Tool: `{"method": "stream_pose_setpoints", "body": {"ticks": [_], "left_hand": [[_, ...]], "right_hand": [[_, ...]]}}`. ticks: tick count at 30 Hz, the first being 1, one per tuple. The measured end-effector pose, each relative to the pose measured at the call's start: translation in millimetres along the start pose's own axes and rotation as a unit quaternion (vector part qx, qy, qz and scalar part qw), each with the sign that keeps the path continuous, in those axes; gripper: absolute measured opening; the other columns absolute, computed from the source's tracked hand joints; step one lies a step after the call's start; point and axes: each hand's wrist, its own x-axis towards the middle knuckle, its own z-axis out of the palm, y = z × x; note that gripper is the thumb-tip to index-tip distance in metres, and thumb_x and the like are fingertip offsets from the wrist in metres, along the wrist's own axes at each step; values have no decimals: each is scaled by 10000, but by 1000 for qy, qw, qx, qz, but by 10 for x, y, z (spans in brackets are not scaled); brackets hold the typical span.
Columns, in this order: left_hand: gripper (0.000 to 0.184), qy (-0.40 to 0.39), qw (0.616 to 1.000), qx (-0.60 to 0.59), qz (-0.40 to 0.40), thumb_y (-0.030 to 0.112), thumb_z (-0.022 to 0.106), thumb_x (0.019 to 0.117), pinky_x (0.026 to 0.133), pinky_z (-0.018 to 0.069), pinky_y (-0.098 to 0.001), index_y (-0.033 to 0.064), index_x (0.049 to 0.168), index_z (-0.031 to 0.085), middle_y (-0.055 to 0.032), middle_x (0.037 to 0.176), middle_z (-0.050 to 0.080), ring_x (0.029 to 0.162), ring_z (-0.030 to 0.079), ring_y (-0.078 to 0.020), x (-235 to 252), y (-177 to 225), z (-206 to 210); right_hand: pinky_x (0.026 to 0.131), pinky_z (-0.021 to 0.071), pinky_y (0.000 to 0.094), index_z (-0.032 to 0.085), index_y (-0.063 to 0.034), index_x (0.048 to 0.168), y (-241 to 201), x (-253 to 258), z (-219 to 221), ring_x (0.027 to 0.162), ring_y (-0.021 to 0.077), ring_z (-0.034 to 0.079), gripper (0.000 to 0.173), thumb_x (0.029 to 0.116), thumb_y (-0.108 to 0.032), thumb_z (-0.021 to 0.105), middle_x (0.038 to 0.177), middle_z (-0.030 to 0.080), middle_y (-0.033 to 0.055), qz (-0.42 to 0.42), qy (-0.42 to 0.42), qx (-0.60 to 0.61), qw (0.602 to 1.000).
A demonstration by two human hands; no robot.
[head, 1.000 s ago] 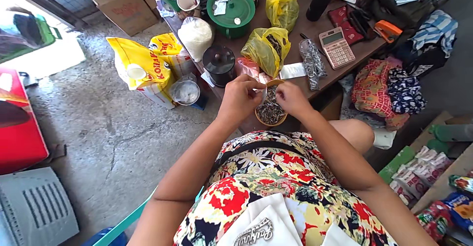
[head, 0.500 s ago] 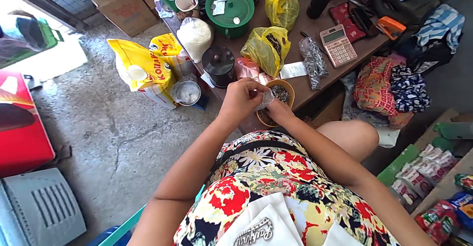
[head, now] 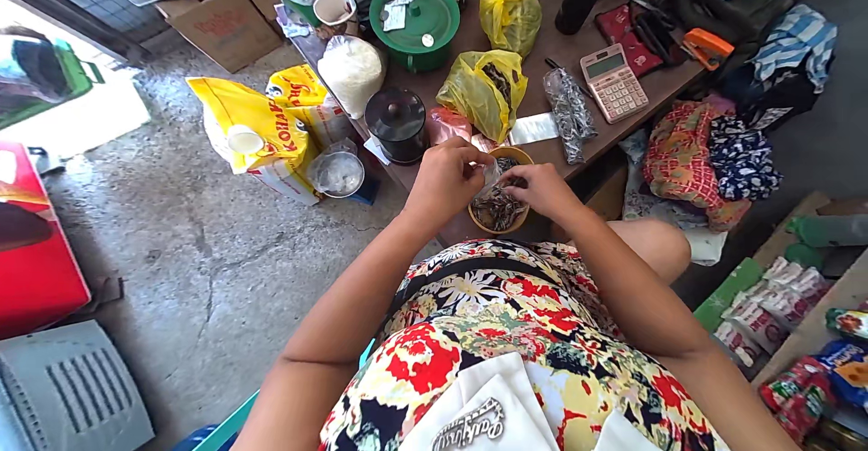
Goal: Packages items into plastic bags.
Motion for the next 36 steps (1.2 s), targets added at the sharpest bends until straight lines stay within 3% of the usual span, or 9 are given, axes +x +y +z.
{"method": "stream_pose_setpoints", "body": {"ticks": [3, 5, 8, 11, 17, 20, 27, 33, 36], "left_hand": [[215, -22, 999, -21, -15, -2, 626, 928, 732, 553, -265, 46, 1078, 772, -119, 1062, 695, 787, 653, -114, 46, 9, 0], [216, -29, 999, -29, -18, -5, 629, 928, 726, 550, -265, 42, 1084, 771, -123, 1065, 696, 779, 650, -115, 68, 13, 5], [204, -34, 999, -39, -16, -2, 628, 935, 714, 544, -249, 35, 1080, 766, -118, 1039, 693, 753, 641, -103, 89, 27, 19], [188, -34, 997, -69, -17, -2, 634, 929, 713, 567, -234, 8, 1073, 755, -126, 1035, 688, 745, 659, -92, 101, 31, 29], [214, -38, 996, -81, -31, -31, 658, 901, 698, 550, -232, 14, 1089, 750, -117, 1034, 684, 739, 640, -90, 82, 16, 8], [213, -39, 995, -82, -34, -20, 643, 911, 694, 549, -222, 19, 1088, 754, -112, 1053, 682, 727, 635, -75, 76, 9, 23], [201, -34, 996, -79, -24, -26, 642, 900, 675, 537, -219, 20, 1055, 762, -112, 1050, 693, 715, 626, -72, 72, -3, 24], [205, -37, 996, -77, -24, -17, 648, 913, 683, 541, -222, 26, 1079, 762, -112, 1066, 699, 725, 633, -75, 80, -8, 36], [199, -39, 996, -78, -25, -22, 641, 906, 696, 539, -229, 27, 1053, 765, -120, 1059, 694, 737, 635, -83, 75, -4, 51]], "right_hand": [[783, 612, 383, 733, -54, 1154, -275, -152, -379, 878, 187, 730, 205, 954, -98, 723, 1052, 742, 108, 20, 31, 58, 998], [715, 599, 310, 735, -69, 1161, -449, -244, -554, 834, 128, 717, 230, 934, -106, 745, 1052, 745, 76, -2, 81, 91, 993], [766, 602, 226, 697, -54, 1155, -676, -325, -628, 897, 63, 716, 261, 905, -86, 766, 1046, 742, 45, -68, 146, 135, 978], [693, 594, 252, 622, -26, 1122, -774, -297, -470, 846, 96, 713, 279, 894, -81, 774, 1025, 730, 73, -116, 185, 118, 969], [644, 566, 316, 627, 43, 998, -739, -236, -256, 724, 206, 661, 233, 871, -60, 793, 928, 669, 168, -162, 202, -21, 966], [700, 578, 368, 664, 34, 934, -729, -221, -271, 773, 253, 676, 120, 900, -40, 751, 899, 671, 167, -186, 178, -78, 963], [757, 601, 440, 708, 2, 995, -793, -250, -325, 849, 294, 716, 79, 920, -16, 723, 957, 704, 155, -179, 111, -142, 967], [798, 588, 372, 773, -12, 990, -771, -247, -384, 877, 270, 675, 114, 903, 33, 715, 1003, 658, 167, -197, 80, -118, 970], [723, 586, 371, 731, -17, 985, -789, -287, -424, 814, 255, 660, 88, 910, 24, 707, 969, 632, 144, -191, 93, -147, 966]]}}
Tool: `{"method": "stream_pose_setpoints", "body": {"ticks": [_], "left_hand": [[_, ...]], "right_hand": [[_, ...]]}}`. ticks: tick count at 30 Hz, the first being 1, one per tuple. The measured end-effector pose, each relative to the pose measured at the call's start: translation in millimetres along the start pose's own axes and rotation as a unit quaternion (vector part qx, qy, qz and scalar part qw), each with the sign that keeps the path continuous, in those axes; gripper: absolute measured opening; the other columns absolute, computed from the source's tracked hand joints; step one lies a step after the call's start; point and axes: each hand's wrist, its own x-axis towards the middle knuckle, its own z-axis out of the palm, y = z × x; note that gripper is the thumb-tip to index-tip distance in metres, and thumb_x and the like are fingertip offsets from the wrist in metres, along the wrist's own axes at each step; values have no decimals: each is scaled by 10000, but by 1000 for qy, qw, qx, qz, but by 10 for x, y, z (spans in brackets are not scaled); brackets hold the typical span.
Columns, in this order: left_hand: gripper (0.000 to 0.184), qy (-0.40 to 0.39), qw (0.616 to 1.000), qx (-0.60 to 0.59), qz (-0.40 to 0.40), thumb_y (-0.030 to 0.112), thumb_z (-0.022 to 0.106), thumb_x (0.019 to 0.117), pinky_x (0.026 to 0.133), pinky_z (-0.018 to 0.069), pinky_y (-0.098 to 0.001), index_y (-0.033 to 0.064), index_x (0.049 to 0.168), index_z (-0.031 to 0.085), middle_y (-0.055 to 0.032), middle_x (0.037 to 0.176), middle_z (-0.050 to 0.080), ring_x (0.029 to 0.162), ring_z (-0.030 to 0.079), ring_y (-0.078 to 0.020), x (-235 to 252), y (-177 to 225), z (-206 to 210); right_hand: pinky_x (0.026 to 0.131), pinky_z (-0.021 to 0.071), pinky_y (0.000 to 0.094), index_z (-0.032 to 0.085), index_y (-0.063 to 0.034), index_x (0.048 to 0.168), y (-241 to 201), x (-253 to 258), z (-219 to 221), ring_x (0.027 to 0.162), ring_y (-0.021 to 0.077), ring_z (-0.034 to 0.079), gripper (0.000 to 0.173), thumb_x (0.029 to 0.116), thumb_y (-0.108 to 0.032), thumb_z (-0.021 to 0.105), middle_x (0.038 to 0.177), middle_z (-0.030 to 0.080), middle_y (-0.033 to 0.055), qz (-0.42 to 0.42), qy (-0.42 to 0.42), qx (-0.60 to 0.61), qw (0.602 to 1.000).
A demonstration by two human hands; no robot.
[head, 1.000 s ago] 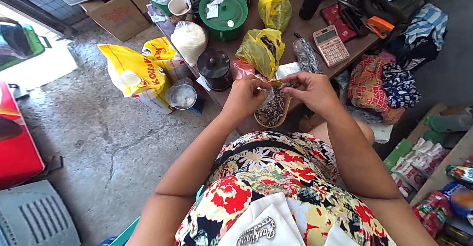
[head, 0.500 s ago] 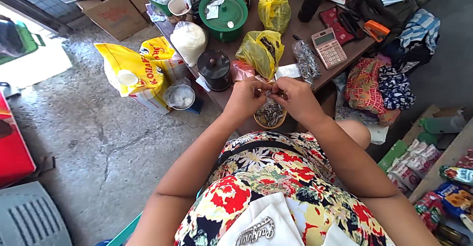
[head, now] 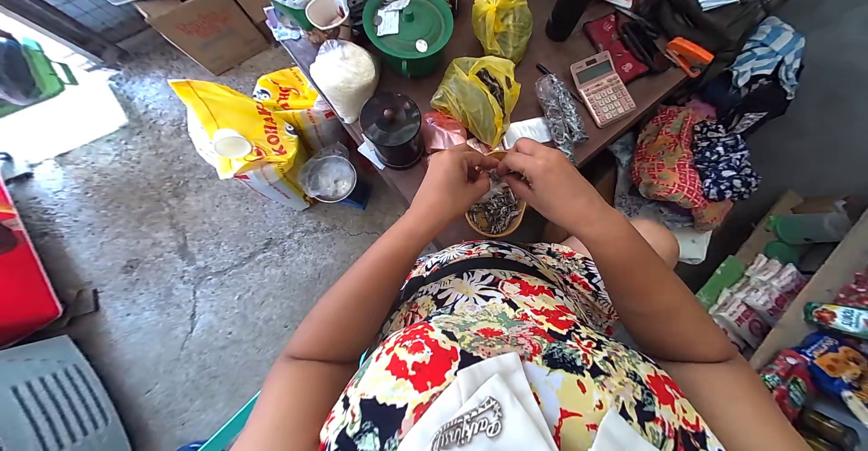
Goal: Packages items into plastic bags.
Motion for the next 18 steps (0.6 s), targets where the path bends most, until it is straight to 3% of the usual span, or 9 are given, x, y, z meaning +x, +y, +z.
{"method": "stream_pose_setpoints", "body": {"ticks": [2, 5, 10, 13, 18], "left_hand": [[185, 0, 1000, -2, 4, -15, 642, 909, 699, 544, -232, 24, 1040, 765, -122, 1052, 692, 737, 637, -86, -1, -3, 4], [171, 1, 1000, -4, 7, -19, 643, 906, 701, 557, -259, 5, 1030, 760, -133, 1048, 694, 742, 647, -109, -4, -5, 6], [161, 6, 1000, -2, 3, -16, 648, 906, 709, 556, -251, -10, 1029, 751, -130, 1059, 693, 752, 648, -104, -18, -11, -11], [175, 8, 1000, -9, -1, -22, 648, 903, 713, 560, -236, 6, 1037, 757, -122, 1074, 692, 759, 654, -90, -27, -17, -20], [148, 15, 1000, -11, 4, -10, 660, 902, 695, 547, -219, 19, 1009, 757, -105, 1048, 694, 742, 638, -71, -46, -44, -22]], "right_hand": [[697, 585, 386, 701, -17, 985, -13, 3, -29, 793, 255, 659, 72, 919, 11, 704, 947, 626, 138, 4, -2, 0, 1000], [685, 589, 335, 686, -18, 994, -24, 13, -43, 768, 212, 661, 80, 921, 15, 692, 953, 644, 128, -2, 15, 46, 999], [753, 633, 336, 607, -9, 1120, -35, 5, -52, 842, 197, 713, 294, 868, 67, 739, 1071, 655, 146, -1, 11, 118, 993], [788, 617, 328, 614, -15, 1087, -24, 22, -18, 858, 195, 713, 231, 894, 64, 714, 1002, 690, 121, -8, 14, 101, 995], [766, 555, 414, 690, -73, 1033, 37, 12, 35, 881, 258, 657, 108, 929, -55, 713, 959, 707, 65, -38, 3, 30, 999]]}}
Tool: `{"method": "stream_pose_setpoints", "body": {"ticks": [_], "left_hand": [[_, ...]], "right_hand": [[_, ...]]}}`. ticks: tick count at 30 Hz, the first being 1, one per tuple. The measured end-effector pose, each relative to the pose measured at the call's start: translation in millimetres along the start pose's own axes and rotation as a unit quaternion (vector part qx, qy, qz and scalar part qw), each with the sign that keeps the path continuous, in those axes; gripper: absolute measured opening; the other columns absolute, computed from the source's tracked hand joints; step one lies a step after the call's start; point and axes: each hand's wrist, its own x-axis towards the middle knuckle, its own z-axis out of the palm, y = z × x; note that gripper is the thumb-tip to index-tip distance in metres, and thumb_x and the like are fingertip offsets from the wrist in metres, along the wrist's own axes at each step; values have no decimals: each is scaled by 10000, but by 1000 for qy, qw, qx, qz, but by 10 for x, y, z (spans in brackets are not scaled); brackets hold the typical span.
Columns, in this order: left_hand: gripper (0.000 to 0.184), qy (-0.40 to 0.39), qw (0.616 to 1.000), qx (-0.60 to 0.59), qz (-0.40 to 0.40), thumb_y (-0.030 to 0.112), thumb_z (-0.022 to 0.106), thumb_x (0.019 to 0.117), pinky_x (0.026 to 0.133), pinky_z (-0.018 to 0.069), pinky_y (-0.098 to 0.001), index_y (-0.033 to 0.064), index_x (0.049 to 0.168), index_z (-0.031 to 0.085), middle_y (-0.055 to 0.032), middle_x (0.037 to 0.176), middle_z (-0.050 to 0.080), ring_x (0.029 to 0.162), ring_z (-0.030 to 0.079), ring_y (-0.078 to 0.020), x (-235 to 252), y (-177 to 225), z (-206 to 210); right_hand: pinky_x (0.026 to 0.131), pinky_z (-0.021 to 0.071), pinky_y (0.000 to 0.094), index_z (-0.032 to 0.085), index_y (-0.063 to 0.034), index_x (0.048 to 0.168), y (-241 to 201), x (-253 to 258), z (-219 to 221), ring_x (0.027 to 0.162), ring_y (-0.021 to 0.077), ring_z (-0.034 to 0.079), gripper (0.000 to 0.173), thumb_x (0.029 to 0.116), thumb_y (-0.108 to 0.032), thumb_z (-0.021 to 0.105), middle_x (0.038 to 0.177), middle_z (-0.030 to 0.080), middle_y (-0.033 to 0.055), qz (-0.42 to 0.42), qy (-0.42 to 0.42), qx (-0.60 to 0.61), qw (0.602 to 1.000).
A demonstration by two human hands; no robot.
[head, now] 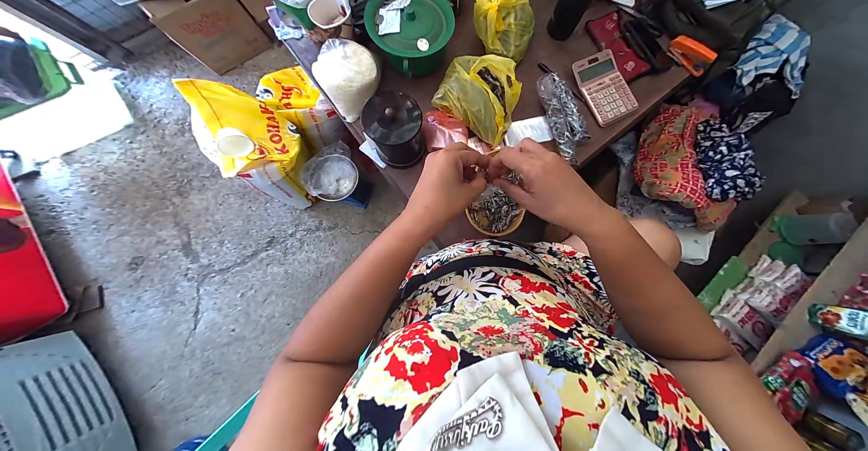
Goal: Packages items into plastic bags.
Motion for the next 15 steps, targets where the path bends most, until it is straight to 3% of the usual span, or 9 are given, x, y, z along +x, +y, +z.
{"method": "stream_pose_setpoints", "body": {"ticks": [4, 6, 8, 10, 15], "left_hand": [[208, 6, 1000, -5, 2, -8, 637, 917, 707, 552, -219, 30, 1079, 762, -116, 1092, 701, 754, 648, -69, -30, -8, -34], [210, 7, 1000, -11, -1, -9, 638, 919, 702, 549, -217, 30, 1086, 759, -117, 1095, 702, 755, 646, -68, -33, -14, -48], [211, 2, 1000, -20, -10, -4, 642, 920, 694, 545, -203, 40, 1091, 757, -105, 1102, 695, 747, 637, -56, -29, -15, -54], [211, 1, 1000, -23, -15, -3, 642, 916, 695, 548, -204, 41, 1087, 758, -103, 1108, 696, 750, 643, -52, -25, -9, -47], [197, 17, 1000, -16, -9, -6, 642, 917, 705, 557, -204, 27, 1074, 756, -106, 1077, 695, 755, 651, -57, -62, -5, -91]], "right_hand": [[888, 523, 423, 740, -64, 1000, 108, -62, -52, 1032, 291, 629, 128, 907, -52, 654, 1108, 694, 114, -31, 62, 18, 997], [926, 507, 468, 768, -103, 998, 184, -101, 16, 1123, 340, 588, 141, 880, -91, 693, 1285, 629, 164, -36, 53, 11, 998], [1035, 485, 522, 777, -136, 1014, 231, -131, 121, 1287, 384, 537, 136, 882, -147, 750, 1451, 552, 173, -42, 19, -17, 999], [1064, 469, 536, 779, -125, 984, 241, -127, 185, 1334, 389, 517, 93, 919, -179, 741, 1464, 552, 167, -50, 16, -35, 998], [1024, 497, 489, 777, -96, 942, 139, -48, 126, 1250, 343, 590, 127, 966, -189, 694, 1402, 609, 160, -71, 45, -22, 996]]}}
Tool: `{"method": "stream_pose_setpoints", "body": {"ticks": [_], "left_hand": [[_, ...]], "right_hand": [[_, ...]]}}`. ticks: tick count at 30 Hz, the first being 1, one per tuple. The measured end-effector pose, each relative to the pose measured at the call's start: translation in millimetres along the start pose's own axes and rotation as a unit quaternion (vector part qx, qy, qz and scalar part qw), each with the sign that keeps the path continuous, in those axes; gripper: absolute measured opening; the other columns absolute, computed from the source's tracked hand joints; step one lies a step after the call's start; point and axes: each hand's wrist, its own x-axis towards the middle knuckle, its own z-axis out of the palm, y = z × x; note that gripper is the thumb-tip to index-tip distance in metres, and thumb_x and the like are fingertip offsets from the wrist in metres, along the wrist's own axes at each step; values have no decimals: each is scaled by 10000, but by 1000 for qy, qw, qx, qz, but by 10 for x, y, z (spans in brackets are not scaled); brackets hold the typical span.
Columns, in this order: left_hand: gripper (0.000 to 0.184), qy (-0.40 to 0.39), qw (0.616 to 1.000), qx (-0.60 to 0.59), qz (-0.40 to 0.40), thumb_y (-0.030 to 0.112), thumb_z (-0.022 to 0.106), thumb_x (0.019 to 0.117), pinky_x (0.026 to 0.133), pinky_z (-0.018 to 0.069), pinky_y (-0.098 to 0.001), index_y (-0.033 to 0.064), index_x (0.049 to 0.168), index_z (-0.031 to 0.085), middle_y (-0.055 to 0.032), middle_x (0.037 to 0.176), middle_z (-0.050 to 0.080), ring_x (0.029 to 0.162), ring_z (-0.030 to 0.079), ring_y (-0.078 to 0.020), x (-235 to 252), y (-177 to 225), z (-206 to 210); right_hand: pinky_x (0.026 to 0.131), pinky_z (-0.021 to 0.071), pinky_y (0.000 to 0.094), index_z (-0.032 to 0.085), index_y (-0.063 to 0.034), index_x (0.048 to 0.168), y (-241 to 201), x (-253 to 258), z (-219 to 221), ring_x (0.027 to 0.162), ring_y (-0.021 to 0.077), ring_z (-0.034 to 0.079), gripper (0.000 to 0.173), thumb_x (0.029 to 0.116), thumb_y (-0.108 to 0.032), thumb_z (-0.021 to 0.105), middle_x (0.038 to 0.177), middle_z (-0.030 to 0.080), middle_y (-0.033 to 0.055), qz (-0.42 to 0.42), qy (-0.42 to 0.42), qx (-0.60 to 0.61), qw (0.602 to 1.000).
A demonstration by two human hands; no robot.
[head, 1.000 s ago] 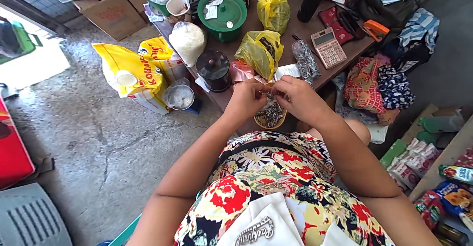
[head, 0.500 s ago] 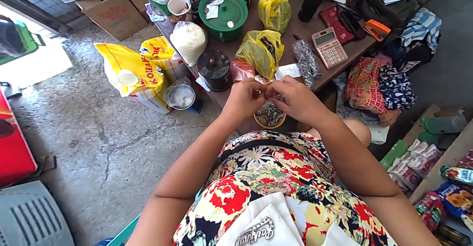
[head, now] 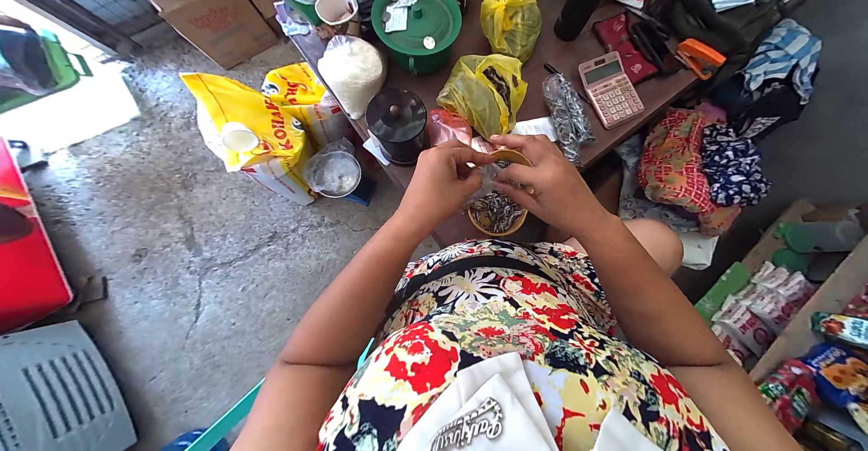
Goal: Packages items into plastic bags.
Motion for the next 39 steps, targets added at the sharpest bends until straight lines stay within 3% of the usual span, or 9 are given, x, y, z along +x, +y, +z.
{"method": "stream_pose_setpoints", "body": {"ticks": [4, 8, 11, 15, 17, 20, 23, 29, 39], "left_hand": [[202, 14, 999, 30, 4, -7, 653, 908, 708, 553, -210, 34, 1071, 764, -106, 1055, 696, 756, 649, -66, -30, 32, -37], [200, 29, 999, 41, 12, -16, 652, 906, 708, 555, -212, 33, 1062, 768, -108, 1047, 697, 758, 650, -71, -79, 14, -40], [161, 30, 998, 50, 19, -2, 663, 914, 711, 556, -215, 32, 1026, 773, -107, 1035, 707, 756, 653, -74, -72, 0, -28], [138, 27, 998, 61, 16, 6, 682, 917, 705, 562, -216, 38, 1013, 776, -100, 1015, 708, 746, 657, -74, -67, 1, -7], [144, 20, 998, 64, 10, 17, 688, 919, 703, 562, -212, 43, 1030, 775, -94, 1023, 702, 744, 653, -69, -77, 7, -17], [179, 16, 998, 57, 8, 15, 691, 906, 698, 555, -213, 41, 1064, 770, -103, 1054, 697, 739, 647, -72, -58, 10, -8], [218, 11, 999, 38, -1, -3, 686, 893, 700, 561, -216, 30, 1096, 759, -116, 1070, 683, 754, 652, -82, -44, 8, 14], [121, 15, 999, 27, 9, -4, 685, 889, 731, 571, -199, 41, 971, 760, -106, 1064, 678, 795, 664, -67, -27, -41, 31], [205, -11, 1000, -18, -7, 0, 653, 910, 730, 559, -201, 35, 1085, 753, -98, 1118, 676, 810, 651, -59, 55, -58, 56]], "right_hand": [[1000, 501, 506, 774, -93, 971, -12, 6, -6, 1226, 325, 618, 135, 969, -199, 690, 1382, 630, 146, -3, 0, 4, 1000], [923, 584, 335, 719, 19, 1085, 212, -15, 153, 1065, 215, 690, 194, 1003, -107, 597, 1210, 678, 176, 106, 76, 111, 985], [944, 555, 511, 702, 74, 1093, 480, -133, 584, 1031, 366, 686, 182, 980, -34, 608, 1110, 682, 247, 221, -92, 84, 967], [1102, 422, 604, 618, -42, 1375, 632, -336, 1109, 1349, 419, 516, 588, 844, -174, 834, 1442, 562, 209, 160, -338, 19, 927], [1086, 427, 615, 595, -65, 1412, 632, -363, 1150, 1365, 434, 492, 697, 780, -110, 884, 1479, 534, 193, 149, -375, -16, 915], [990, 508, 589, 641, -27, 1319, 630, -304, 1056, 1271, 431, 568, 497, 847, 13, 789, 1344, 613, 196, 144, -372, -50, 915], [1016, 497, 573, 623, -3, 1330, 611, -255, 1044, 1296, 424, 552, 519, 844, -18, 806, 1353, 604, 203, 151, -366, -48, 917], [983, 508, 596, 676, 16, 1247, 555, -238, 1066, 1246, 427, 602, 256, 1003, -2, 599, 1287, 652, 225, 191, -375, -33, 906], [1012, 503, 570, 765, -54, 1145, 662, -312, 690, 1102, 342, 695, 231, 919, -100, 752, 1151, 741, 153, 240, -214, 72, 944]]}}
